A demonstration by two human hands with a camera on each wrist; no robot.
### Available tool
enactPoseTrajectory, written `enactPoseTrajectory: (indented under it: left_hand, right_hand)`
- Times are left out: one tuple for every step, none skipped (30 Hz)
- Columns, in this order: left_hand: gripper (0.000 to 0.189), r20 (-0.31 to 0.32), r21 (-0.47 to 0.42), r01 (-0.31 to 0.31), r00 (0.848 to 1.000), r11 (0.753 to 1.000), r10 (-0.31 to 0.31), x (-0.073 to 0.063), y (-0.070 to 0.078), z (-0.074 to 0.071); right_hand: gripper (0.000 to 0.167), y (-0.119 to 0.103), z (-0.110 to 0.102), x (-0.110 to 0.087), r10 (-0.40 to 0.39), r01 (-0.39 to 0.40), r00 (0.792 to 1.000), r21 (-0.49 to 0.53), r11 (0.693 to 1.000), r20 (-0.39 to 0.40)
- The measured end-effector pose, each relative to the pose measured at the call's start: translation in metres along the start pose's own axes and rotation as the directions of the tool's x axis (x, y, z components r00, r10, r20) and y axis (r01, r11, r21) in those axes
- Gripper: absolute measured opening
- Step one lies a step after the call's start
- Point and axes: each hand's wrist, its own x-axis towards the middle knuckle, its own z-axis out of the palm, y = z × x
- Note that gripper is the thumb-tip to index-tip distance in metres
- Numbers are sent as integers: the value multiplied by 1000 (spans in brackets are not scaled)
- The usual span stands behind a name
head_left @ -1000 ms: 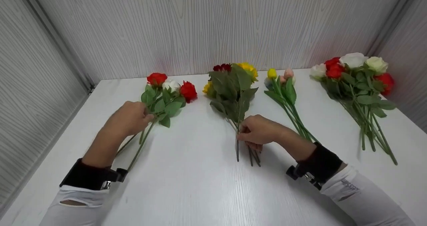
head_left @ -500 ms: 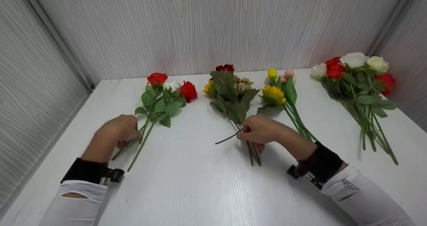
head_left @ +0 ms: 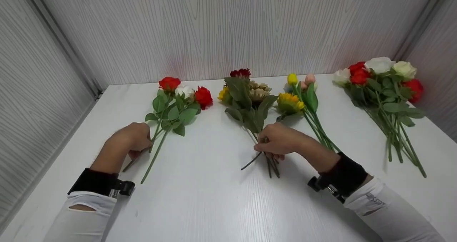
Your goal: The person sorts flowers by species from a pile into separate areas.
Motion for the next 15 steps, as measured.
enactPoseTrajectory:
  left_hand:
    - [15,-1,0,2,1000,1000,-2,0,0,0]
    - [15,-2,0,2,1000,1000,-2,0,0,0]
    - [15,-4,2,2,1000,1000,-2,1,-1,0]
    - [15,-6,1,0,1000,1000,0,1,-1,1]
    - [16,-9,2,-2,1000,1000,2,2,-1,1]
    - [16,-11,4,-5,1000,1000,5,2,-2,1]
    - [16,-16,6,-7,1000,1000,7,2,-2,1]
    - [16,-20,8,-10,1000,1000,10,3,-2,1]
    - [16,-25,9,-12,1000,1000,12,3,-2,1]
    - [16,-29,8,-14,999,1000,14,3,-2,2]
    - [16,-32,9,-15,999,1000,15,3,-2,2]
    - [16,-36,8,-17,999,1000,17,3,-2,2]
    - [16,-42,9,-19,999,1000,19,3,-2,2]
    - [16,-45,11,-22,999,1000,23,2,-1,2]
    - [17,-50,18,-29,998,999,30,2,-1,2]
  right_hand:
    - [23,0,0,0,4,-4,1000,3,1000,-20]
    - [21,-1,-1,0,10,-10,999,9,1000,-48]
    - [19,-1,-1,0,20,-19,996,18,1000,-81]
    - [18,-1,-2,0,33,-30,993,28,999,-117]
    - [18,-2,-2,-1,46,-41,987,38,998,-152]
    - [17,-3,-3,-2,58,-49,981,52,997,-186]
    - [17,-3,-4,-2,68,-56,973,62,997,-219]
    - [17,-4,-4,-3,74,-59,965,64,996,-253]
    - [18,-4,-4,-3,78,-62,954,63,996,-289]
    - [18,-5,-4,-4,79,-63,942,59,996,-326]
    - [18,-6,-4,-4,79,-64,928,53,997,-363]
    - [18,-7,-3,-4,77,-64,913,45,997,-401]
    - [17,-8,-3,-4,73,-63,896,38,997,-438]
    - [16,-9,-2,-4,62,-59,878,20,998,-475]
    - [15,-10,-1,-4,43,-52,860,-3,999,-508]
